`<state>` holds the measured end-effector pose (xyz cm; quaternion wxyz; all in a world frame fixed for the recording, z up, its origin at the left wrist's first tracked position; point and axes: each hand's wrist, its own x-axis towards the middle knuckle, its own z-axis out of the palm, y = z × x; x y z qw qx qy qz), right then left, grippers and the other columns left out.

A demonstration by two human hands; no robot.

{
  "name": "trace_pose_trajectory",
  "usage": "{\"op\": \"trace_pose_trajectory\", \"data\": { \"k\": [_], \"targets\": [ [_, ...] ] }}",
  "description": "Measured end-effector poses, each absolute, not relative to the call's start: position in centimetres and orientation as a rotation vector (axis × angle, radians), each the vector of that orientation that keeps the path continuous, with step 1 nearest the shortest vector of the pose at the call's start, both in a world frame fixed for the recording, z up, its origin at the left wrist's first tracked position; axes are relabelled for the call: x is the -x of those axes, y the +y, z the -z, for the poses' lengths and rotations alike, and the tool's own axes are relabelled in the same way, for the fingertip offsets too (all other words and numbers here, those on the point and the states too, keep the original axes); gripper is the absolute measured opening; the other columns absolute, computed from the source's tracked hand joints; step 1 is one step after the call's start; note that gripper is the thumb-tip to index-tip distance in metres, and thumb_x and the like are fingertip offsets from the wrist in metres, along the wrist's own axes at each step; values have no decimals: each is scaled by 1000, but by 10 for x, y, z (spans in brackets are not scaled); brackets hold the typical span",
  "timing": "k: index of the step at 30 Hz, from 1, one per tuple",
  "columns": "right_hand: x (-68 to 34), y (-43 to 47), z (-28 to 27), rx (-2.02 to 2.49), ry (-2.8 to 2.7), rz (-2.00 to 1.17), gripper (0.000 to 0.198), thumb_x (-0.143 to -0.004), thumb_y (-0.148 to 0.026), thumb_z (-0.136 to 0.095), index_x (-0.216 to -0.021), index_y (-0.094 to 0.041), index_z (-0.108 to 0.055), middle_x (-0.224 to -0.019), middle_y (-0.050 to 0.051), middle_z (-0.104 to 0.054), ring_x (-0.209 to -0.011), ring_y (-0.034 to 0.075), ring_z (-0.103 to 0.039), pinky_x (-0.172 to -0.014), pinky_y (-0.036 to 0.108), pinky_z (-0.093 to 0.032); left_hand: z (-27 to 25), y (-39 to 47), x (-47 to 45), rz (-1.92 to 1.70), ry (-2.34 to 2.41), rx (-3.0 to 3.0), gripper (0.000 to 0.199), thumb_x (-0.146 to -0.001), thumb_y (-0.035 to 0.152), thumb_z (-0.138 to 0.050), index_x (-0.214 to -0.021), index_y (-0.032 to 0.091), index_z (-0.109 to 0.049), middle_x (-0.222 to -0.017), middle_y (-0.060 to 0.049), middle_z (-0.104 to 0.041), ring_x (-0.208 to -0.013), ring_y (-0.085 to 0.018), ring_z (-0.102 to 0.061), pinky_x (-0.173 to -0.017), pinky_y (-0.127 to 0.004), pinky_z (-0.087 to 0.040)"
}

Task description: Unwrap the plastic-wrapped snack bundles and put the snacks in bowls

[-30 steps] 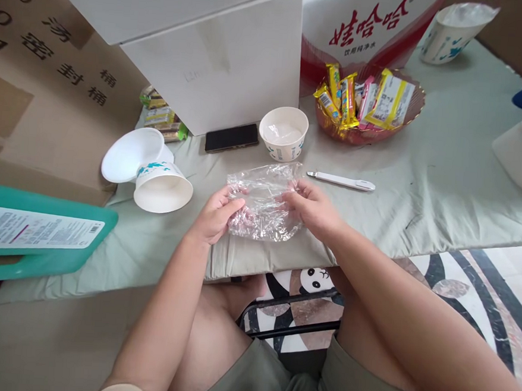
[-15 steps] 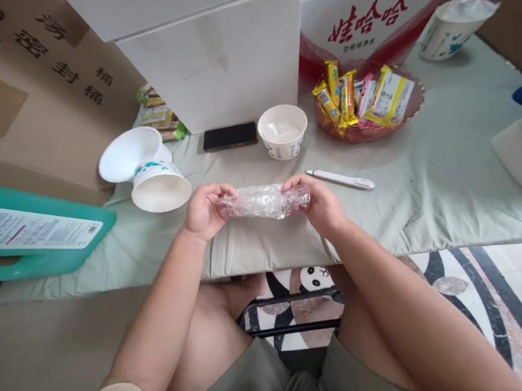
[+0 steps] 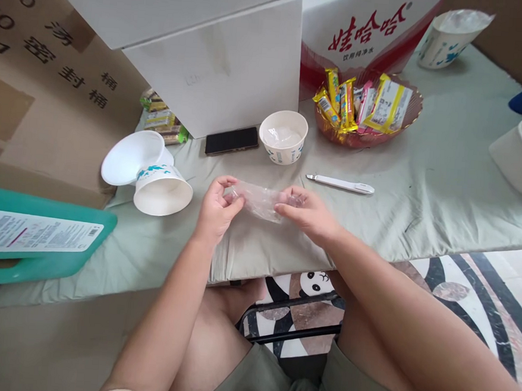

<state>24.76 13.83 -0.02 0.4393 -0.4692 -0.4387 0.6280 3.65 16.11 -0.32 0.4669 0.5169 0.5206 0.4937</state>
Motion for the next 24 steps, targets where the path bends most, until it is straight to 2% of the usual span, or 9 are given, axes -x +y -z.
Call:
{"op": "trace_pose_trajectory", "data": {
  "k": [3, 6, 8, 10, 12, 14, 17, 20, 24],
  "targets": [
    [-243, 133, -2, 1384, -1241, -1213, 23, -76, -37, -70, -73, -23, -52, -74, 1, -59, -70, 18, -53, -67, 32, -39, 5, 160, -38, -1404, 1575, -1426, 19, -71, 15, -73, -86, 22, -63, -96, -2, -61, -94, -16, -60, -86, -26, -48],
    [-241, 129, -4, 1399, -1357, -870, 16, -78, -30, -66, -75, -24, -51, -86, 3, -66, -81, 20, -56, -74, 34, -42, 5, 155, -43, -1403, 1482, -1486, 11, -79, 26, -72, -87, 22, -65, -96, -4, -65, -98, -18, -62, -92, -29, -48],
    [-240, 126, -5, 1286, -1424, -973, 19, -80, -33, -66, -76, -24, -49, -83, 2, -65, -74, 18, -54, -70, 32, -41, 4, 150, -49, -1260, 1257, -1479, 29, -79, 34, -75, -105, 23, -68, -115, -7, -68, -114, -22, -62, -98, -31, -48],
    [-239, 124, -5, 1133, -1457, -1230, 24, -83, -39, -65, -75, -24, -48, -72, -1, -56, -63, 15, -47, -61, 30, -37, 3, 146, -56, -1060, 1051, -1438, 41, -80, 42, -75, -115, 24, -68, -125, -9, -68, -121, -25, -61, -101, -34, -48],
    [-238, 123, -4, 1011, -1429, -1408, 28, -85, -44, -64, -75, -24, -48, -67, -3, -49, -59, 13, -42, -58, 29, -36, 2, 143, -62, -904, 932, -1386, 39, -83, 50, -72, -111, 22, -72, -116, -9, -71, -111, -24, -65, -95, -34, -51],
    [-238, 124, -3, 994, -1371, -1429, 27, -86, -45, -64, -78, -23, -50, -69, -3, -49, -61, 13, -44, -60, 29, -37, 2, 142, -64, -865, 919, -1329, 38, -85, 53, -69, -104, 21, -75, -104, -7, -73, -98, -21, -67, -87, -31, -52],
    [-239, 128, 1, 1117, -1303, -1229, 23, -83, -40, -69, -91, -24, -55, -86, 1, -59, -75, 15, -53, -69, 31, -44, 1, 144, -62, -924, 977, -1235, 36, -85, 51, -70, -102, 20, -76, -90, -4, -72, -83, -16, -64, -78, -28, -51],
    [-243, 133, 4, 1171, -1322, -1141, 41, -73, -39, -79, -105, -25, -56, -105, 5, -62, -90, 19, -58, -76, 32, -47, 0, 147, -58, -902, 969, -1198, 34, -81, 50, -73, -94, 19, -76, -83, -2, -68, -74, -14, -59, -70, -26, -48],
    [-248, 133, 5, 1212, -1444, -1357, 27, -78, -44, -71, -85, -22, -58, -72, 0, -55, -64, 15, -49, -59, 29, -38, -1, 150, -57, -970, 1050, -1173, 27, -73, 41, -79, -88, 19, -72, -82, -1, -66, -73, -13, -60, -68, -24, -48]
  ]
}}
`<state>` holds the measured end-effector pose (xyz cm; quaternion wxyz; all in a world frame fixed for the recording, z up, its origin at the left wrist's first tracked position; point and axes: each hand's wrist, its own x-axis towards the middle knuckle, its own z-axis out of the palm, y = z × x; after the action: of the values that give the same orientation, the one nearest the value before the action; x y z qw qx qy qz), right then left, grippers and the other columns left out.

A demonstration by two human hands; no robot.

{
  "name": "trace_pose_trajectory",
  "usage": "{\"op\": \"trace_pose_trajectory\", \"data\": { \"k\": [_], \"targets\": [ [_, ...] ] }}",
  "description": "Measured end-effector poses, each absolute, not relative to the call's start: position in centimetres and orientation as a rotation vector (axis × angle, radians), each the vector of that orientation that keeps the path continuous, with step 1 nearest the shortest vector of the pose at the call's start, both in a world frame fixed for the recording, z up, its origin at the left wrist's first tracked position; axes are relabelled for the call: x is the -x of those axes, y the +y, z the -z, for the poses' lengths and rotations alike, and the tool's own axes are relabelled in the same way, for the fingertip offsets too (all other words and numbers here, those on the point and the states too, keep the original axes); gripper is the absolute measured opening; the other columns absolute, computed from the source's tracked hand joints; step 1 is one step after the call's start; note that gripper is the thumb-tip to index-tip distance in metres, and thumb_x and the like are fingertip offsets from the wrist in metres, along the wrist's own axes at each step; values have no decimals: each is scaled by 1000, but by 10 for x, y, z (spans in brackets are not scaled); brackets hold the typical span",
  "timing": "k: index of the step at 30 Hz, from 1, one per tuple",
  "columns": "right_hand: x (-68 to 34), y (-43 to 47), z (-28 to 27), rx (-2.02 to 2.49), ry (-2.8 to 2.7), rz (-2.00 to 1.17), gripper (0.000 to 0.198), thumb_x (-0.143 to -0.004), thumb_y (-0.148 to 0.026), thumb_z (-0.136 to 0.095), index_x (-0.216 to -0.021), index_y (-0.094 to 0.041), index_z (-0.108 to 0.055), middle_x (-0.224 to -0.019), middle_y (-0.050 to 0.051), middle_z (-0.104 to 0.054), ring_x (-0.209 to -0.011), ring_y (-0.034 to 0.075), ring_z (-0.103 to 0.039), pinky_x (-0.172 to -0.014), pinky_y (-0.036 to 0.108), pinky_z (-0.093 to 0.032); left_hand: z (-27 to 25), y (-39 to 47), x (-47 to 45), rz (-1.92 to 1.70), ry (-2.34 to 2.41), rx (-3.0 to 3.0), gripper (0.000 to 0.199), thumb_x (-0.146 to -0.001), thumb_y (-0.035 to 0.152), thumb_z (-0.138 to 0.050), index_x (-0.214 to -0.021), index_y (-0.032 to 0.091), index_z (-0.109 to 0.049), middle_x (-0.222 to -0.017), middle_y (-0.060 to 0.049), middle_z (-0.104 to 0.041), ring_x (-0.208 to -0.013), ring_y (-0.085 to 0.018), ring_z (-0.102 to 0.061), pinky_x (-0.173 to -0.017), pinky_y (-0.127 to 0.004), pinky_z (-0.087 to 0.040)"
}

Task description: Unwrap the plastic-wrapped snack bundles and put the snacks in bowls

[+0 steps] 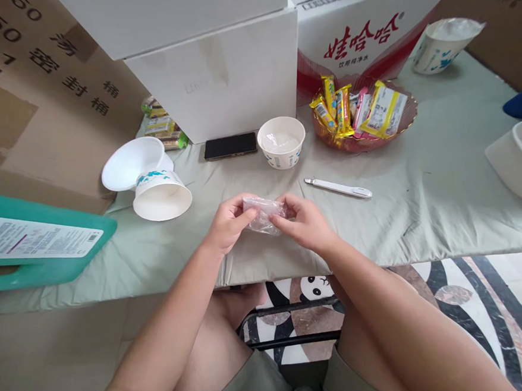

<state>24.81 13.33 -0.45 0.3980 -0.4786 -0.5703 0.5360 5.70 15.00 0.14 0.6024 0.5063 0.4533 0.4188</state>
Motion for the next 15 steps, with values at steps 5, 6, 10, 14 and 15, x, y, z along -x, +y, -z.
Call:
{"op": "trace_pose_trajectory", "data": {
  "k": [5, 6, 10, 14, 15],
  "targets": [
    [-263, 138, -15, 1397, -1406, -843, 19, -77, -36, -67, -75, -25, -51, -65, -1, -51, -60, 15, -44, -57, 30, -34, -4, 157, -54, -1119, 1224, -1037, 17, -75, 34, -72, -82, 20, -64, -73, 3, -60, -66, -10, -59, -65, -23, -47],
    [-267, 143, -23, 1441, -1410, -701, 19, -77, -33, -67, -74, -25, -50, -65, -1, -50, -59, 15, -43, -57, 31, -33, -5, 158, -53, -1125, 1240, -1019, 16, -76, 34, -70, -80, 20, -63, -70, 3, -59, -65, -10, -59, -64, -23, -47],
    [-276, 189, -63, 1543, -1610, -247, 18, -73, -17, -65, -74, -24, -48, -67, 0, -53, -62, 14, -45, -62, 31, -36, -7, 160, -49, -1130, 1252, -1024, 13, -76, 31, -67, -74, 20, -61, -64, 4, -56, -61, -10, -56, -63, -23, -45],
    [-267, 253, -83, 1650, -2099, -166, 16, -72, -5, -62, -77, -20, -57, -76, 2, -61, -73, 16, -55, -70, 33, -38, -9, 159, -45, -1103, 1236, -1055, 13, -77, 31, -65, -72, 20, -60, -62, 4, -56, -61, -10, -55, -63, -24, -45],
    [-263, 268, -82, 1707, -2215, -255, 13, -75, -6, -62, -74, -18, -60, -76, 3, -62, -74, 15, -57, -71, 33, -38, -10, 159, -45, -1101, 1238, -1060, 13, -77, 30, -65, -71, 20, -59, -62, 4, -55, -61, -10, -55, -63, -24, -44]
  ]
}}
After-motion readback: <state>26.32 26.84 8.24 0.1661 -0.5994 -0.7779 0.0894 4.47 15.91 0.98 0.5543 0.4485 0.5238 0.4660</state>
